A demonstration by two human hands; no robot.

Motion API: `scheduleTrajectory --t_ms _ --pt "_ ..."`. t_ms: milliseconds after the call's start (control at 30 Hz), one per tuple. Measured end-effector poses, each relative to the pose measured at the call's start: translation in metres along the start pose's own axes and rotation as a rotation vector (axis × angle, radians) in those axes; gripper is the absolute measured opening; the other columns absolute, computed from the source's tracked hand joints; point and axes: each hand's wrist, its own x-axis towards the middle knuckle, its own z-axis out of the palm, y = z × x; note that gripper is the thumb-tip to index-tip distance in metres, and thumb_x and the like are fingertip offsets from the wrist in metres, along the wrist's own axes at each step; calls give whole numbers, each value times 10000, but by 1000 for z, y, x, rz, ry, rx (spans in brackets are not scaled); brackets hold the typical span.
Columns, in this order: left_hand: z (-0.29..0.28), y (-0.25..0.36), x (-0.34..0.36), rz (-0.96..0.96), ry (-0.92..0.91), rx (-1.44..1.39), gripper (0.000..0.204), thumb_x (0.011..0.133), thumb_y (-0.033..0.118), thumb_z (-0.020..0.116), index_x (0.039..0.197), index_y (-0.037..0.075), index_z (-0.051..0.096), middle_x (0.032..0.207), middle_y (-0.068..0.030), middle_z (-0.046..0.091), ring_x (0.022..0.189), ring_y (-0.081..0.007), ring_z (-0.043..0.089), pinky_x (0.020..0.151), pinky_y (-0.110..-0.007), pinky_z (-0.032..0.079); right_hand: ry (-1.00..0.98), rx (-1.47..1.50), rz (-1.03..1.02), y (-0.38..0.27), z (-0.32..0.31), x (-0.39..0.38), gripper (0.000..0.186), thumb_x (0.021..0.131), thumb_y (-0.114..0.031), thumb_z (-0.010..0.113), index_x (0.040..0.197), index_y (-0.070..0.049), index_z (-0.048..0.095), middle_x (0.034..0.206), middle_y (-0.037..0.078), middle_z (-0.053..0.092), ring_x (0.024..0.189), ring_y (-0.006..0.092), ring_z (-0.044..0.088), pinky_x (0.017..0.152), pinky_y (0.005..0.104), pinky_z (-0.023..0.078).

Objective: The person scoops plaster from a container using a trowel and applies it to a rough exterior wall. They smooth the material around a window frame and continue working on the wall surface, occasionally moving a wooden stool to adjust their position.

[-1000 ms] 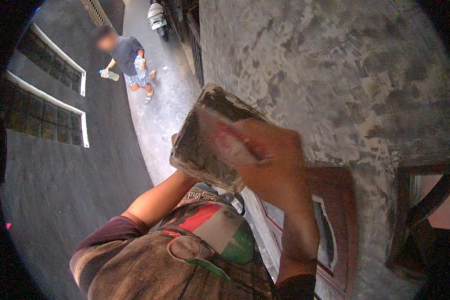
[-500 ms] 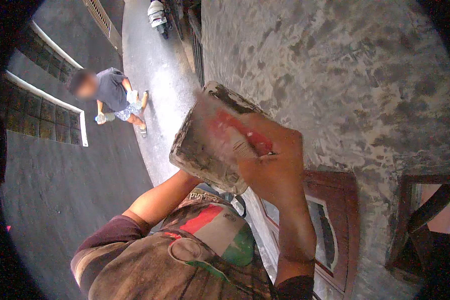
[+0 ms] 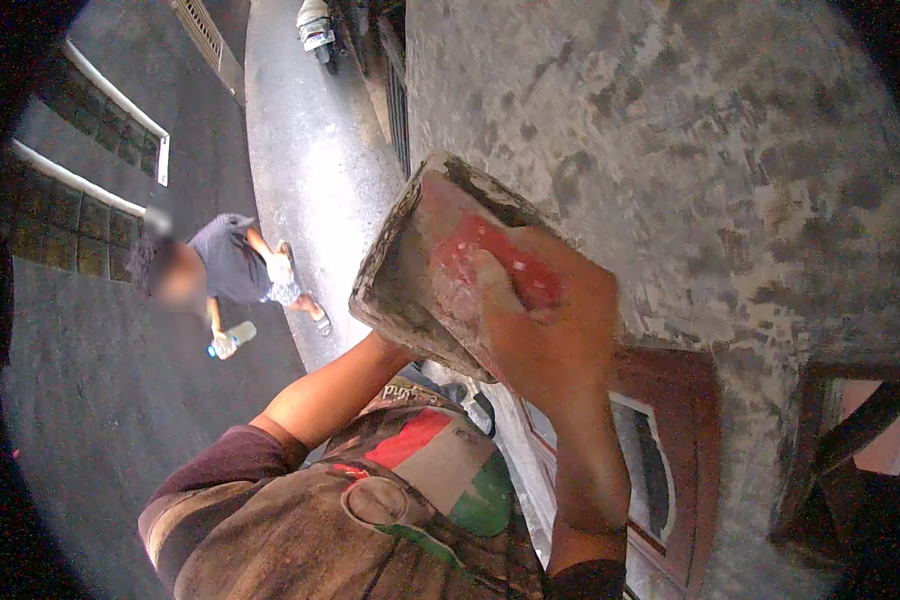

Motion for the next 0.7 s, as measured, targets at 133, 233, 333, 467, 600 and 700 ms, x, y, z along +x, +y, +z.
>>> scheduleTrajectory --t_ms 133,233,333,467,600,700 --pt "3 5 1 17 9 20 918 880 728 476 1583 151 351 1606 -110 394 1460 -343 398 1210 -590 295 80 -134 -45 -3 -5 -3 129 881 -38 763 993 16 727 874 27 726 789 62 630 709 248 517" --pt "10 -2 -6 -19 -31 -121 846 902 676 450 1572 165 372 1601 -104 402 1456 -341 407 1205 -603 297 121 -120 -88 -4 -10 -9 132 875 -38 764 985 22 723 869 35 725 780 66 629 706 248 515" --pt "1 7 -6 -119 -8 -235 825 895 668 424 1559 178 399 1595 -102 411 1449 -342 417 1197 -613 304 184 -208 -189 -4 -27 -3 139 871 -36 775 986 22 724 870 39 724 770 73 631 695 238 512" --pt "-23 7 -6 -141 -58 -177 831 878 672 409 1543 173 431 1579 -104 434 1436 -342 429 1187 -611 321 16 -316 -240 -14 -32 -12 128 877 -32 775 984 20 728 871 36 723 769 71 633 686 229 505" --pt "-9 1 -8 -37 5 4 837 865 675 417 1529 167 457 1560 -104 459 1413 -351 452 1176 -603 338 4 -118 -92 -17 -33 -22 131 869 -13 769 989 23 729 860 59 728 782 60 638 689 233 501" --pt "-14 1 -13 -35 93 -60 855 851 684 416 1528 165 459 1556 -99 464 1405 -352 460 1173 -592 346 -62 -270 -75 -10 -34 -16 138 860 5 774 990 23 731 862 55 732 801 60 648 706 224 509"
